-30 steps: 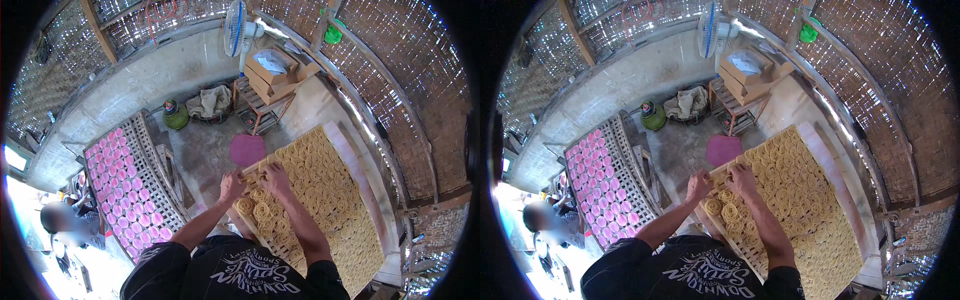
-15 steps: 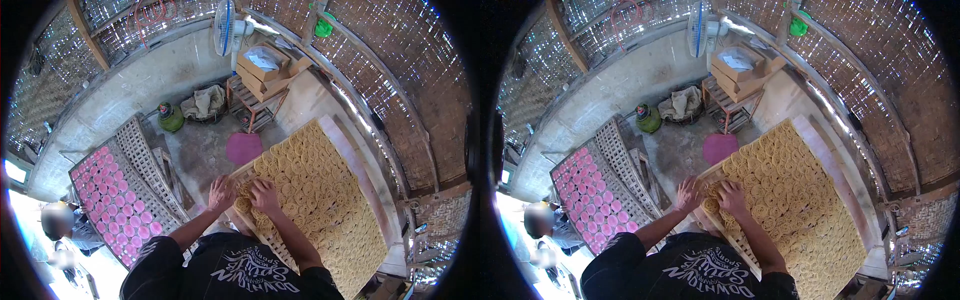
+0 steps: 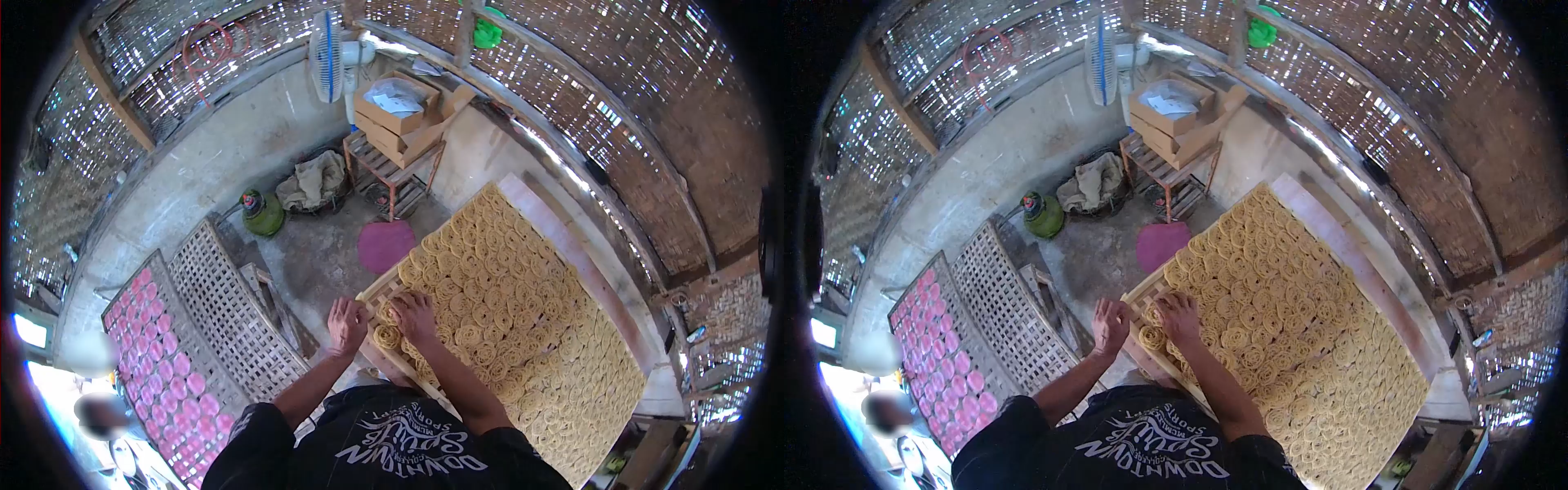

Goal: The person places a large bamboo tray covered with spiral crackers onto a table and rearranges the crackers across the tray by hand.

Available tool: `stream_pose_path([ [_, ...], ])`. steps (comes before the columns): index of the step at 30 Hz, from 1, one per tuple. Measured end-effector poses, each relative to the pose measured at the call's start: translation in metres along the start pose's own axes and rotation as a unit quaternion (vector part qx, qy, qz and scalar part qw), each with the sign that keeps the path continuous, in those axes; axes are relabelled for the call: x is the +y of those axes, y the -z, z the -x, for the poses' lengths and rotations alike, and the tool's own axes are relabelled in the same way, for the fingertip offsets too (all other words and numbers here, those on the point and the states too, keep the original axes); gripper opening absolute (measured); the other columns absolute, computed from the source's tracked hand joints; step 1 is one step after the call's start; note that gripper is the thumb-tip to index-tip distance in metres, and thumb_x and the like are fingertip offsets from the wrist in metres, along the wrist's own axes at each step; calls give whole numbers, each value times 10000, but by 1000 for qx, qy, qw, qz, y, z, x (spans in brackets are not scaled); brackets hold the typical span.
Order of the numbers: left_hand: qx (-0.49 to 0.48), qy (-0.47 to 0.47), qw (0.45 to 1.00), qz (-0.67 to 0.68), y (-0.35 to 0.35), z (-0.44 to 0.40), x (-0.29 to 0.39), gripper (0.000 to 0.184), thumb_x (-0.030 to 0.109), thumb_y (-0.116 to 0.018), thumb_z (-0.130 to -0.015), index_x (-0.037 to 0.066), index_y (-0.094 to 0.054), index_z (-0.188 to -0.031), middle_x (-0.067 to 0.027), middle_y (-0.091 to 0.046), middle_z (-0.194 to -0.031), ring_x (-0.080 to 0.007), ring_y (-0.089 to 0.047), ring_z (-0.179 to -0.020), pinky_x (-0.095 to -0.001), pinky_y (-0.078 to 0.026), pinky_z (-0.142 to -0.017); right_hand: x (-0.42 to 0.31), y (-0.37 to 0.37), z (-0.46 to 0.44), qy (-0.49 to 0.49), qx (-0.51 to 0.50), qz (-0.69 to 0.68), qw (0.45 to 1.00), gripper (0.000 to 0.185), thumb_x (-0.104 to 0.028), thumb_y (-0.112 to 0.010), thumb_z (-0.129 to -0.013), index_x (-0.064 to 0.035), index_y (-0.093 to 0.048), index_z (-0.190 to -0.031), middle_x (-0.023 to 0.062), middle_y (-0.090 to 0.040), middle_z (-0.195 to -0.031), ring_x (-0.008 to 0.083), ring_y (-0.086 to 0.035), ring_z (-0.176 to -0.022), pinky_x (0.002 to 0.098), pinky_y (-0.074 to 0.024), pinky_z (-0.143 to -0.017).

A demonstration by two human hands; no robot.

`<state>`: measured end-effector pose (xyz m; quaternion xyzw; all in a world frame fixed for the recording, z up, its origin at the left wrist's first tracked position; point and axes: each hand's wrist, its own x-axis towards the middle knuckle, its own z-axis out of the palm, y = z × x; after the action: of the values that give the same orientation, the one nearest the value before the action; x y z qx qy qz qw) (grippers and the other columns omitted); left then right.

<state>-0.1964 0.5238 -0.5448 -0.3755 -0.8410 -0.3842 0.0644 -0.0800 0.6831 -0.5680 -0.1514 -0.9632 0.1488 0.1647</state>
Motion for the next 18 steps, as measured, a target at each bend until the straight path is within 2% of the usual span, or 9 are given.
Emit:
stream_pose_path([
  [3,-102,-153,982,-52,-3,9,8,150,79,-673,-757,79,-659,-906,-89,-601,-852,-306,-604,-882,-439,-495,-757,3,5,3,-9,-9,6,1000,305,-192,-684,-837,-153,-680,-1140,43,-612,-1191,284,-546,-1120,467,-400,-988],
  [6,-142,-162,975,53,-5,14,14,120,98,-705,-754,78,-680,-869,-89,-636,-884,-304,-618,-877,-440,-497,-773,4,21,10,-37,56,-88,994,324,-180,-694,-832,-132,-669,-1152,67,-612,-1209,300,-561,-1110,447,-428,-967],
  [7,-164,-133,975,68,-4,14,15,97,91,-715,-749,73,-693,-842,-100,-658,-928,-309,-627,-881,-436,-502,-788,8,23,21,-62,78,-89,991,320,-199,-702,-833,-121,-668,-1141,78,-615,-1203,306,-565,-1117,429,-447,-952],
  [10,-150,-128,976,89,-8,3,26,110,94,-724,-748,72,-691,-850,-95,-656,-922,-309,-627,-896,-437,-507,-801,28,44,68,-184,85,-85,976,385,-239,-701,-847,-115,-639,-1207,105,-588,-1266,311,-518,-1217,468,-388,-1028],
  [11,-153,-123,978,64,-14,2,32,149,98,-731,-745,73,-687,-884,-87,-655,-945,-312,-629,-918,-433,-514,-821,34,53,85,-202,101,-35,973,395,-248,-708,-838,-108,-640,-1201,116,-591,-1250,321,-521,-1202,479,-390,-1020],
  [13,-177,-155,966,110,-30,-5,51,191,93,-734,-741,76,-684,-925,-87,-652,-976,-316,-628,-943,-427,-518,-826,43,75,115,-236,129,65,961,416,-266,-721,-820,-94,-642,-1191,138,-597,-1217,343,-528,-1174,501,-393,-1003],
  [14,-189,-171,958,133,-39,-9,60,212,91,-735,-739,77,-683,-945,-87,-651,-992,-318,-627,-956,-424,-520,-829,45,81,124,-230,105,64,965,431,-278,-719,-821,-92,-637,-1201,141,-587,-1229,349,-520,-1182,508,-386,-1008],
  [15,-215,-207,945,134,-54,-11,62,272,139,-732,-765,87,-679,-1026,-97,-638,-1047,-321,-603,-1034,-451,-496,-894,46,87,132,-225,81,63,969,446,-290,-718,-821,-89,-633,-1210,145,-578,-1240,355,-512,-1190,515,-379,-1012],
  [18,-292,-240,922,87,-98,-7,80,322,217,-722,-796,100,-672,-1091,-100,-604,-1151,-309,-546,-1145,-471,-439,-983,39,87,153,-240,36,70,968,454,-306,-707,-830,-95,-627,-1225,135,-555,-1271,357,-502,-1196,513,-372,-1020],
])
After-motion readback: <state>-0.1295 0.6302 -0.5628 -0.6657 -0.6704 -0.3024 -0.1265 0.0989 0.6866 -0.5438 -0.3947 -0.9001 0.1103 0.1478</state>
